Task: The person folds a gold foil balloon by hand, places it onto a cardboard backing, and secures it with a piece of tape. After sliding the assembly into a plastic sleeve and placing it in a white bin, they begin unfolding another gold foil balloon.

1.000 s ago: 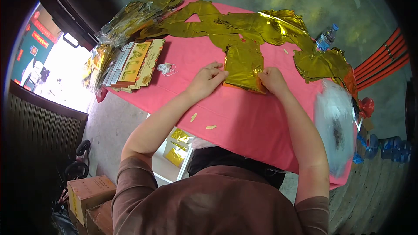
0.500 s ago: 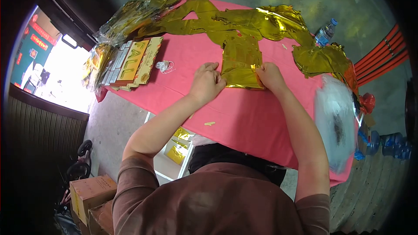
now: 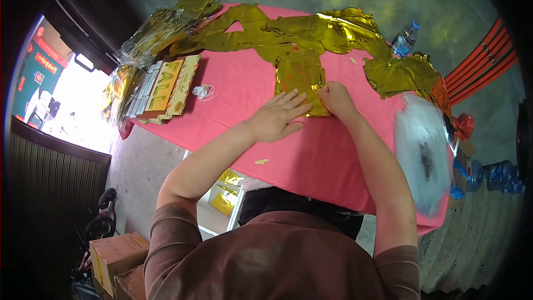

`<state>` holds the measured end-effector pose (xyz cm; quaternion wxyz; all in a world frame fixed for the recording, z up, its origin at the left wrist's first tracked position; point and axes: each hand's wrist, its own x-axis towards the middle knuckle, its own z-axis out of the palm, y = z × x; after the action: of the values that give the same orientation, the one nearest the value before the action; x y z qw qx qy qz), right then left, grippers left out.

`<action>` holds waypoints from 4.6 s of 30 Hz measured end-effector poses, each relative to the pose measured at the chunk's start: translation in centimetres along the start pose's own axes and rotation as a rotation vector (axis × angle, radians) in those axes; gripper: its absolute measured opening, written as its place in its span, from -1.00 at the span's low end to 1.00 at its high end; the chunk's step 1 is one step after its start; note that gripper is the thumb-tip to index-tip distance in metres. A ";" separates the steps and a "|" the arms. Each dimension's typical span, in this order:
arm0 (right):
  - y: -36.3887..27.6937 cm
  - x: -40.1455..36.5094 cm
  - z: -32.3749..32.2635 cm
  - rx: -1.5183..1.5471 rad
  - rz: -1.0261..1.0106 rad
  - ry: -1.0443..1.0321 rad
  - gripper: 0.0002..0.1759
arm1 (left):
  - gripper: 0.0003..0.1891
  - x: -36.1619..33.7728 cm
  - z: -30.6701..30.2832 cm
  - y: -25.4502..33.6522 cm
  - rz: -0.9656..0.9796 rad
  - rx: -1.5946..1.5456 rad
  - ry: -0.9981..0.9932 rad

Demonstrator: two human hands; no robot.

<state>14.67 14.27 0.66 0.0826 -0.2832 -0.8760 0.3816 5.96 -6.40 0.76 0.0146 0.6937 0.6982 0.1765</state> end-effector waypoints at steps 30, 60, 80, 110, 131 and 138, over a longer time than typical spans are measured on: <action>-0.9 -6.0 2.1 -0.583 -0.511 -0.026 -0.13 | -0.31 0.0 -0.9 -0.2 -0.090 -0.004 -0.071; -0.4 -5.8 2.5 -0.576 -0.525 0.009 -0.14 | -0.83 1.1 -3.5 -5.0 -0.441 -0.214 0.392; -0.7 -6.0 2.3 -0.571 -0.518 0.000 -0.14 | -0.81 -0.9 -2.8 0.0 -0.670 -0.005 0.190; -0.8 -6.0 2.3 -0.574 -0.527 0.004 -0.14 | -0.50 2.2 -0.1 -5.6 -0.511 -0.240 0.375; -0.7 -6.0 2.4 -0.526 -0.531 0.014 -0.12 | -0.35 4.1 0.5 -2.6 -0.173 -0.013 -0.016; 1.5 -2.8 1.2 0.188 -0.517 0.162 -0.52 | -0.30 4.0 0.6 -2.8 -0.173 -0.017 -0.021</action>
<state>17.24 12.80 -1.03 0.2725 -0.0713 -0.8706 0.4035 3.31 -2.29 0.38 0.0433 0.6323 0.7539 0.1732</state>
